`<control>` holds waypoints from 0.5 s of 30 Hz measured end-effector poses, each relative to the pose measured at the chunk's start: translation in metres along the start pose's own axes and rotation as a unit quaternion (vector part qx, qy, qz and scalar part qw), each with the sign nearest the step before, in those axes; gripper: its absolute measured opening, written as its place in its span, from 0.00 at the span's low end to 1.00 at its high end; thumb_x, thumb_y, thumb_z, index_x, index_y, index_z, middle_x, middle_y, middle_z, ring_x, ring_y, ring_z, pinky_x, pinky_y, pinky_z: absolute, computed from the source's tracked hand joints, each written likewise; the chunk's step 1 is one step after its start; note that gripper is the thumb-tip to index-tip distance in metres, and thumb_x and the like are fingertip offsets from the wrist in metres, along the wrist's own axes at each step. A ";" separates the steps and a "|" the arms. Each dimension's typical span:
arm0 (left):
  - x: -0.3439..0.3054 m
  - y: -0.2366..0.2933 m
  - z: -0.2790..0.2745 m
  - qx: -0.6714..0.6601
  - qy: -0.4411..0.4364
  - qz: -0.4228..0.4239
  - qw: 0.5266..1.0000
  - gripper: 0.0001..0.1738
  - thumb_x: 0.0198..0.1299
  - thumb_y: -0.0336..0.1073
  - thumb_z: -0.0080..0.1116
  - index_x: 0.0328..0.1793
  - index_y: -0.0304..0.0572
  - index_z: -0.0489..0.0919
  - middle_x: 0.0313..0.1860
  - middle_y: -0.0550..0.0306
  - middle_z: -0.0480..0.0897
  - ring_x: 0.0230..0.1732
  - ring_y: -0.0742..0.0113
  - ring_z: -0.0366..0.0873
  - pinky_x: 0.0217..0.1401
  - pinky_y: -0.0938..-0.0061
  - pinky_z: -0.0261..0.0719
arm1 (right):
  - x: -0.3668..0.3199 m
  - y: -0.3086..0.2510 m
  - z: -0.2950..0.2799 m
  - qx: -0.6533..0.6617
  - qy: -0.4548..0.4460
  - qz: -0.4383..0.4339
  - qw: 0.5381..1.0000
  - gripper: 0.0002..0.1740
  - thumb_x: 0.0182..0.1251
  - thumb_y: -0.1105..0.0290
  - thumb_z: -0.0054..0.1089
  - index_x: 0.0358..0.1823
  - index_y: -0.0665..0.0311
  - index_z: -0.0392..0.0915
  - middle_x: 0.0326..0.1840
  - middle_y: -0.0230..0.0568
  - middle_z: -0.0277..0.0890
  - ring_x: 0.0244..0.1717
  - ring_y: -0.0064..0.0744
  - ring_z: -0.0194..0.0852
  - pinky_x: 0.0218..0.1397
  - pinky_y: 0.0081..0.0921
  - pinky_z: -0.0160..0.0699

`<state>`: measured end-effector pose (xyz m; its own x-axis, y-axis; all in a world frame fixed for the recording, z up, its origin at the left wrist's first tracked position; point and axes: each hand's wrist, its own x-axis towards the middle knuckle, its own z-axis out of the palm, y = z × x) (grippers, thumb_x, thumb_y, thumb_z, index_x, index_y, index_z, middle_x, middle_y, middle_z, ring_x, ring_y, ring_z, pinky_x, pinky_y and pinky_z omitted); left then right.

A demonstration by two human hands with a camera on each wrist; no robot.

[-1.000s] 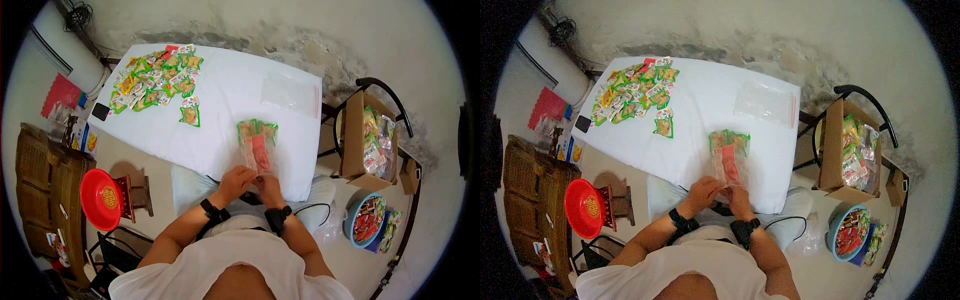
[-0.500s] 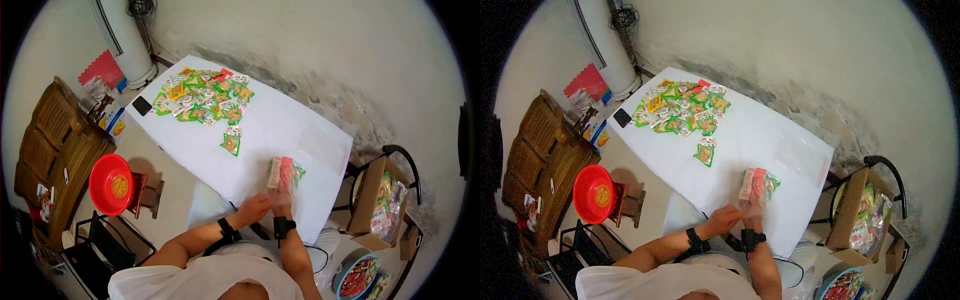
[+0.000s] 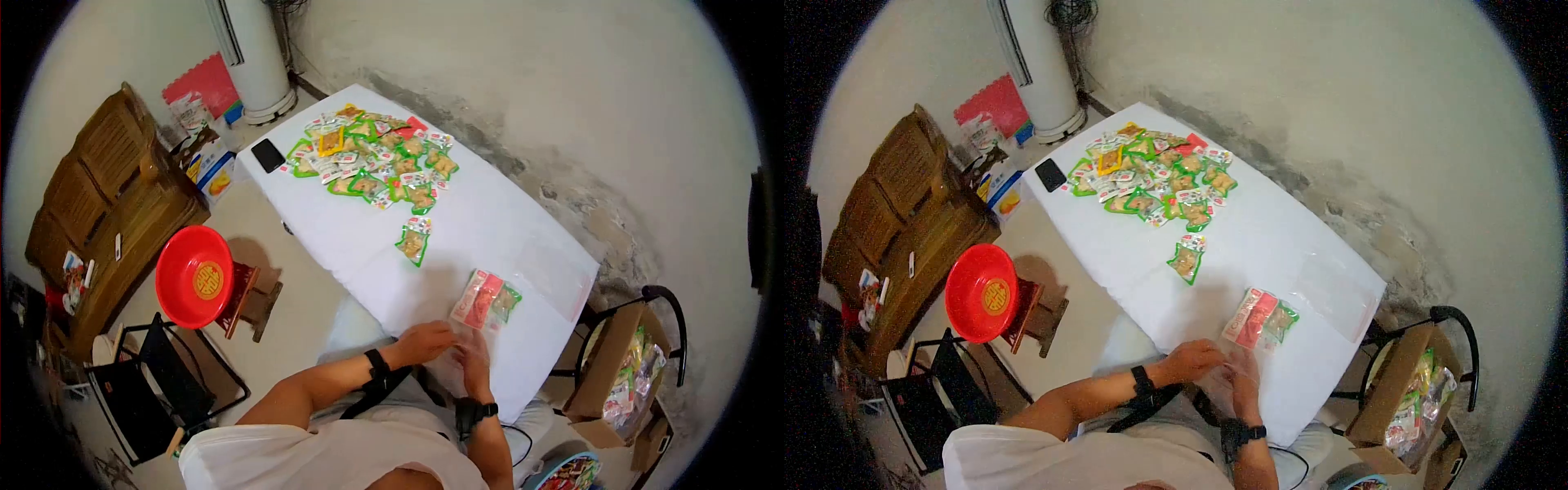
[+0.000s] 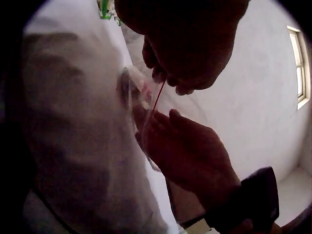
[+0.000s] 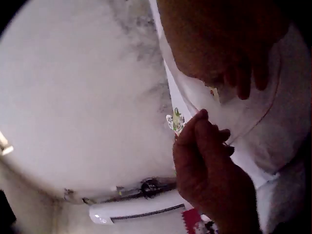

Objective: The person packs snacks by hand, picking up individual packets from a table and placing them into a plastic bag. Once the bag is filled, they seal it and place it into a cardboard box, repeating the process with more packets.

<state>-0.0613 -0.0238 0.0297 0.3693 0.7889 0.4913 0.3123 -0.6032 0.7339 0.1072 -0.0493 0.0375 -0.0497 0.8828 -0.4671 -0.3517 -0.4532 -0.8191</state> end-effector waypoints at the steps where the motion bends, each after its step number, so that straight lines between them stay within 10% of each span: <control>1: -0.001 -0.002 0.002 0.002 0.004 -0.004 1.000 0.08 0.55 0.32 0.56 0.41 0.44 0.78 0.34 0.52 0.77 0.38 0.53 0.75 0.40 0.65 0.76 | 0.003 0.019 -0.016 -0.003 -0.004 0.003 1.000 0.26 0.66 0.73 0.49 0.66 0.62 0.58 0.56 0.39 0.68 0.56 0.31 0.68 0.55 0.29 0.69; 3: -0.003 -0.008 0.005 0.037 -0.001 0.027 0.999 0.08 0.55 0.32 0.56 0.42 0.44 0.79 0.34 0.53 0.77 0.37 0.55 0.76 0.39 0.67 0.76 | 0.011 0.050 -0.038 -0.349 -0.073 -0.175 0.918 0.25 0.66 0.73 0.49 0.64 0.64 0.60 0.58 0.41 0.67 0.58 0.30 0.66 0.53 0.26 0.71; 13: -0.009 -0.052 -0.036 0.117 -0.084 0.064 0.987 0.04 0.55 0.33 0.54 0.36 0.45 0.77 0.33 0.57 0.75 0.37 0.57 0.75 0.37 0.67 0.75 | -0.036 -0.033 0.011 -0.426 -0.093 -0.171 0.883 0.14 0.64 0.78 0.50 0.52 0.67 0.73 0.43 0.40 0.77 0.41 0.26 0.76 0.45 0.22 0.74; 15: -0.002 -0.064 -0.067 0.075 -0.039 -0.100 0.991 0.06 0.56 0.33 0.54 0.38 0.44 0.78 0.35 0.56 0.76 0.38 0.55 0.75 0.39 0.66 0.75 | -0.032 -0.040 0.013 -0.410 -0.088 -0.185 0.889 0.14 0.64 0.79 0.49 0.51 0.68 0.73 0.43 0.40 0.77 0.40 0.26 0.76 0.45 0.22 0.75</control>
<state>-0.1403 0.0215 0.0133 0.3522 0.8863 0.3008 0.5103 -0.4512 0.7321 0.1110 -0.0582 0.0894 -0.2437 0.9629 -0.1157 0.4208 -0.0025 -0.9072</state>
